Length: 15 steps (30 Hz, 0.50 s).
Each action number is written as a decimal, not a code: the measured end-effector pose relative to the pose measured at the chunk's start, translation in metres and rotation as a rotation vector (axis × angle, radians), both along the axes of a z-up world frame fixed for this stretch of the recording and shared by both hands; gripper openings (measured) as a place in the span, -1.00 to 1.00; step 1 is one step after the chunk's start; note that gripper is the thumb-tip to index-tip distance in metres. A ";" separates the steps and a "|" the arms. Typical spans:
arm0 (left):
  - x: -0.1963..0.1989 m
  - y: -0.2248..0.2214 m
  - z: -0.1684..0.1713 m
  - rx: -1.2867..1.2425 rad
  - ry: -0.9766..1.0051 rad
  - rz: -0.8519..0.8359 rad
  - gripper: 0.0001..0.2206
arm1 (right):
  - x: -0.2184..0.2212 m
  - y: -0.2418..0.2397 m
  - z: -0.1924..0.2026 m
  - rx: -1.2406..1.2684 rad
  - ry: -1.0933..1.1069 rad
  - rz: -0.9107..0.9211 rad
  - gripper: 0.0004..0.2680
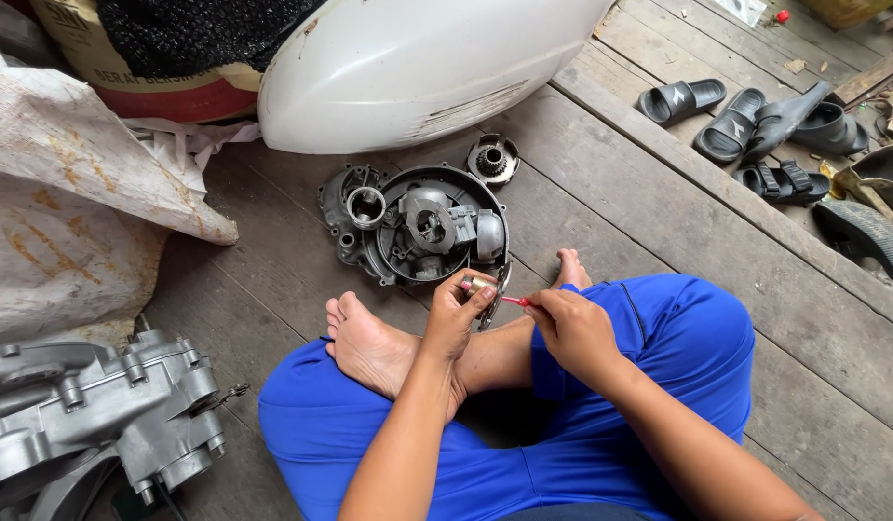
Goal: Cleaning a motorcycle clutch hub using a toothbrush and a screwdriver to remove debris.
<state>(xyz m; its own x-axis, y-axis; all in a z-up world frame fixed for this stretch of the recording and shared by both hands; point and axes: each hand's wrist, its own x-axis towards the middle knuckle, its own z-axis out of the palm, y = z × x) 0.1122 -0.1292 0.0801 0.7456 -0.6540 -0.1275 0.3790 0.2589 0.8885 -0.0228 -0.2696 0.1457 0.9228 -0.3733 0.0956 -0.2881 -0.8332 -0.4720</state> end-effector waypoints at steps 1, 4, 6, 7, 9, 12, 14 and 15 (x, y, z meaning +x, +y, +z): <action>0.001 -0.001 -0.004 0.008 0.004 -0.005 -0.74 | -0.002 0.001 -0.002 -0.151 -0.092 -0.009 -0.93; 0.000 -0.001 0.001 0.006 0.001 -0.002 -0.74 | -0.002 0.002 -0.008 -0.199 -0.125 -0.019 -0.92; -0.002 -0.001 0.009 0.002 -0.003 0.004 -0.74 | 0.000 0.004 -0.005 -0.146 -0.089 -0.039 -0.92; -0.003 -0.001 0.012 -0.001 -0.006 0.008 -0.74 | 0.001 0.005 -0.004 -0.093 -0.050 -0.060 -0.93; -0.003 -0.001 0.010 0.002 -0.005 0.008 -0.75 | 0.005 -0.004 -0.005 0.214 0.063 -0.061 -0.92; -0.004 -0.001 0.012 -0.002 -0.006 -0.001 -0.75 | 0.009 -0.012 -0.005 0.759 0.196 -0.078 -0.85; -0.004 -0.001 0.015 -0.007 -0.009 -0.011 -0.76 | 0.009 -0.014 -0.001 0.998 0.214 -0.094 -0.81; -0.003 -0.001 0.017 -0.011 -0.015 -0.002 -0.76 | 0.008 -0.014 0.002 0.783 0.169 -0.043 -0.86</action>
<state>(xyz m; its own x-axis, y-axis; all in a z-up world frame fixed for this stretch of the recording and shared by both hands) 0.1089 -0.1299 0.0968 0.7457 -0.6571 -0.1097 0.3666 0.2673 0.8911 -0.0148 -0.2832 0.1477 0.8848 -0.3092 -0.3486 -0.4322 -0.2647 -0.8621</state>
